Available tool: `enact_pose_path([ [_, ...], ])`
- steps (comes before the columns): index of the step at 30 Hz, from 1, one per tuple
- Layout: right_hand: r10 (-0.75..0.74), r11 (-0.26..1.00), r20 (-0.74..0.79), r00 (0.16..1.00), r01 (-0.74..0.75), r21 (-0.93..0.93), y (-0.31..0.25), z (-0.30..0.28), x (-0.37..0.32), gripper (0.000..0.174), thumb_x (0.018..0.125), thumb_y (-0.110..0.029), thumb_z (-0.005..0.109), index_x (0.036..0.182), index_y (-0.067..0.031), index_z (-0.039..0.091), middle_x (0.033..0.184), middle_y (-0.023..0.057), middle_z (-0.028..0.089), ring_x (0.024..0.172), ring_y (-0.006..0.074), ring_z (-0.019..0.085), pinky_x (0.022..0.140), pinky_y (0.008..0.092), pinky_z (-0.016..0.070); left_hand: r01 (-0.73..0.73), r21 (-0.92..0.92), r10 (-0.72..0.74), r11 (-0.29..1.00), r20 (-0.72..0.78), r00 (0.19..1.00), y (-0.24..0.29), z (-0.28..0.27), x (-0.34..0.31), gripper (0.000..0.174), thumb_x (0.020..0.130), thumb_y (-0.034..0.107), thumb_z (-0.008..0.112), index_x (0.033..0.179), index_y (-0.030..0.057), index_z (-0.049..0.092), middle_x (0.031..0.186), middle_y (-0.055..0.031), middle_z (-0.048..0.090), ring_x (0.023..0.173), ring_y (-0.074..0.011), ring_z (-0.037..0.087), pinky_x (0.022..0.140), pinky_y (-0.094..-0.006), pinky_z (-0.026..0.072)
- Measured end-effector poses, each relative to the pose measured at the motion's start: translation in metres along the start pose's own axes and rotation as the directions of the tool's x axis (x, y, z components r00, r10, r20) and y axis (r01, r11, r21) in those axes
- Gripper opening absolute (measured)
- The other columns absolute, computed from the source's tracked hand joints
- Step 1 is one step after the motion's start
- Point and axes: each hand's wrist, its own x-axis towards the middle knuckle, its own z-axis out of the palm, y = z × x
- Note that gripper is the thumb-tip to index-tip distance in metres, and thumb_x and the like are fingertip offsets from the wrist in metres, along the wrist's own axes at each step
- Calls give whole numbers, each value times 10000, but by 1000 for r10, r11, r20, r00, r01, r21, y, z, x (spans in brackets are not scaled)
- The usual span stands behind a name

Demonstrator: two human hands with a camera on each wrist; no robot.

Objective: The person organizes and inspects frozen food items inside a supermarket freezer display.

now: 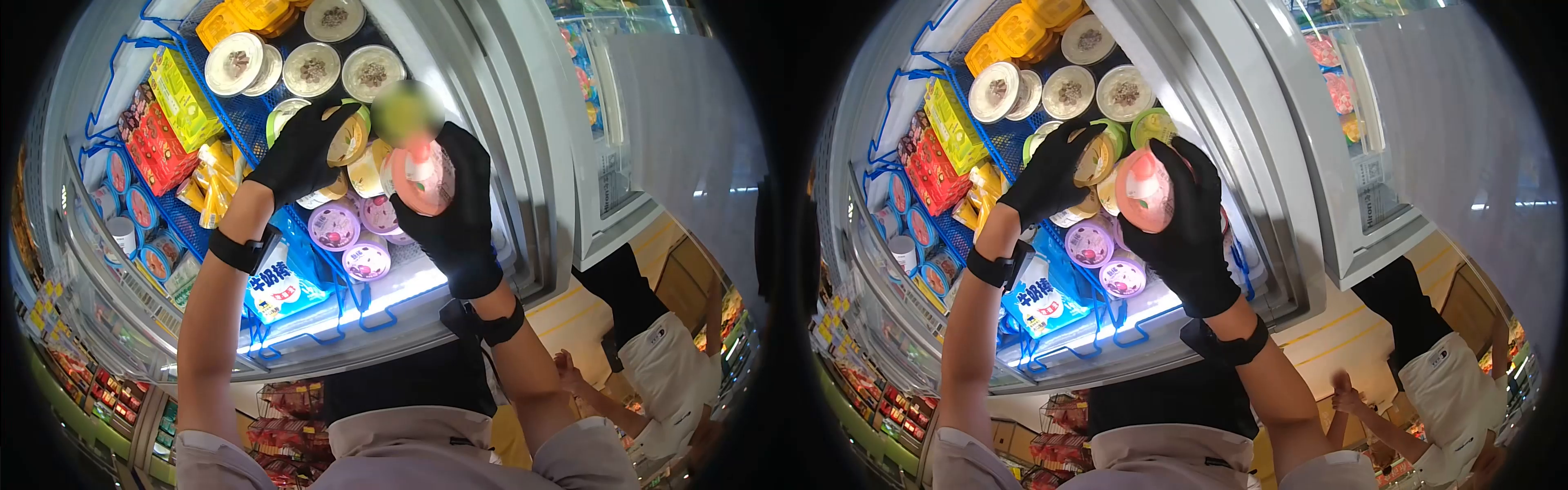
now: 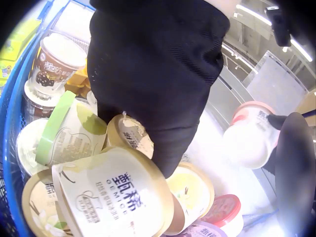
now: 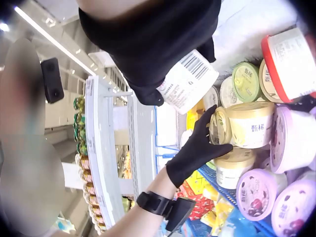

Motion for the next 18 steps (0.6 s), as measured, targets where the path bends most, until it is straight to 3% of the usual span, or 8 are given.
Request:
enact_pose_path([
  [2, -77, 947, 50, 996, 89, -308, -10, 12, 13, 728, 630, -61, 766, 1284, -54, 448, 1237, 169, 433, 1149, 337, 442, 955, 403, 405, 18, -34, -18, 999, 3, 1000, -1, -1, -7, 755, 633, 107, 735, 1320, 82, 423, 1363, -169, 391, 1269, -351, 376, 1058, -404, 336],
  [4, -158, 903, 107, 982, 188, -386, -9, 23, 30, 768, 594, -20, 754, 1290, -57, 432, 1263, 173, 426, 1160, 362, 421, 972, 423, 388, 43, -70, -42, 997, 5, 999, -3, 1, -11, 740, 646, 126, 742, 1315, 80, 430, 1369, -163, 396, 1276, -345, 371, 1063, -403, 328],
  [8, -93, 857, 187, 978, 174, -484, -3, 36, 46, 749, 637, -48, 724, 1318, -53, 411, 1287, 202, 388, 1166, 377, 399, 967, 431, 378, -31, -147, 6, 989, -166, 986, -3, 0, -10, 591, 775, 207, 694, 1295, 65, 451, 1301, -157, 492, 1236, -308, 440, 1038, -377, 356],
  [10, -100, 844, 191, 976, 185, -504, 9, 42, 46, 754, 643, -61, 724, 1324, -46, 399, 1270, 204, 398, 1158, 381, 399, 970, 433, 371, 141, -532, -222, 835, -90, 971, 12, -16, -7, 543, 827, 260, 648, 1292, 53, 460, 1218, -143, 569, 1142, -274, 535, 987, -342, 401],
  [11, -104, 862, 161, 982, 169, -478, 12, 44, 47, 766, 640, -81, 742, 1325, -44, 400, 1260, 214, 408, 1145, 384, 412, 963, 441, 372, 89, -640, -205, 763, -109, 973, 16, -15, -4, 536, 857, 311, 616, 1295, 44, 462, 1138, -127, 618, 1071, -215, 581, 939, -302, 429],
  [14, -102, 875, 123, 987, 148, -461, 10, 49, 44, 771, 654, -126, 770, 1323, -29, 399, 1229, 228, 426, 1133, 390, 424, 953, 447, 378, 52, -673, -68, 738, 3, 998, 30, -16, 7, 536, 832, 353, 623, 1260, 58, 492, 1163, -126, 607, 1053, -247, 593, 894, -327, 447],
  [15, -81, 887, 88, 993, 112, -447, 10, 51, 44, 783, 653, -134, 774, 1326, -21, 390, 1230, 228, 426, 1135, 390, 422, 957, 442, 378, -76, -694, 23, 716, -85, 996, 28, -5, 17, 551, 820, 375, 629, 1251, 58, 497, 1135, -116, 611, 1033, -219, 593, 887, -317, 446],
  [18, -64, 908, 33, 997, 72, -413, 16, 54, 44, 807, 663, -119, 769, 1342, 2, 350, 1225, 229, 425, 1125, 395, 431, 956, 440, 381, 235, -852, -70, 467, 230, 971, 17, -3, 36, 516, 847, 367, 617, 1254, 70, 509, 1146, -70, 597, 1045, -151, 564, 894, -292, 442],
])
